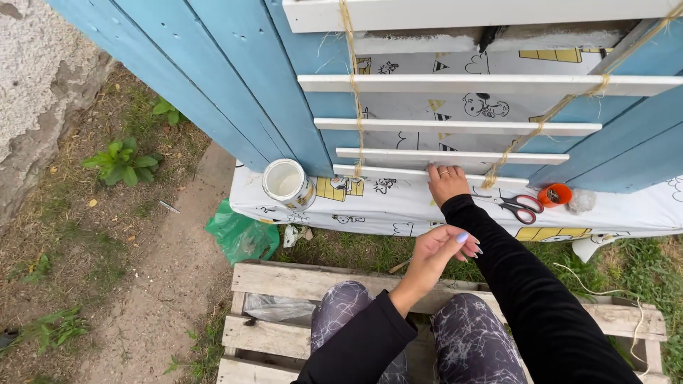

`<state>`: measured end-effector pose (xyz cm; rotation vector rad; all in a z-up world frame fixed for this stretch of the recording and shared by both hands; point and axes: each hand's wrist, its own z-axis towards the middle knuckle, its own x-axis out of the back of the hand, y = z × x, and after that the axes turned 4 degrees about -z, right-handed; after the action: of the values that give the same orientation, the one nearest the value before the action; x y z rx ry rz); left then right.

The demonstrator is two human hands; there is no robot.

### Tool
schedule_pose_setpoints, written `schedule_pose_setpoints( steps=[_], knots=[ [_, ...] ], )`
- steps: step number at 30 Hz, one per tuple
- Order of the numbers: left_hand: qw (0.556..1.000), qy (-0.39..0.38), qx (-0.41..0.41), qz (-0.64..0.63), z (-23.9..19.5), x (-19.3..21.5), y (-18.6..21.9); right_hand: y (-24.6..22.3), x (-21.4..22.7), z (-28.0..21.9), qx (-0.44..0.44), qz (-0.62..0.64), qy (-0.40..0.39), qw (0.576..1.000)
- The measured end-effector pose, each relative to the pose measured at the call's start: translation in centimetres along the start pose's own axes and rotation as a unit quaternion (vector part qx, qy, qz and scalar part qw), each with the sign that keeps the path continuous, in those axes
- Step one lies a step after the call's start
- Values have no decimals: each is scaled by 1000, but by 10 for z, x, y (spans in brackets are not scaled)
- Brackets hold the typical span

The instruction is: Painting the trim of a small wooden structure with white paint.

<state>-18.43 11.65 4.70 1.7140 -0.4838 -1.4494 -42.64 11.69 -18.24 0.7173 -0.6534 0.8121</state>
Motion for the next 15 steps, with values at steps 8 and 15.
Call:
schedule_pose_setpoints(
  steps=[8, 15],
  knots=[
    [842, 53, -222, 489, 24, 17, 52, 8, 84, -52, 60, 104, -1, 993],
    [743, -24, -155, 651, 29, 30, 55, -20, 183, -86, 72, 149, -36, 986]
  ],
)
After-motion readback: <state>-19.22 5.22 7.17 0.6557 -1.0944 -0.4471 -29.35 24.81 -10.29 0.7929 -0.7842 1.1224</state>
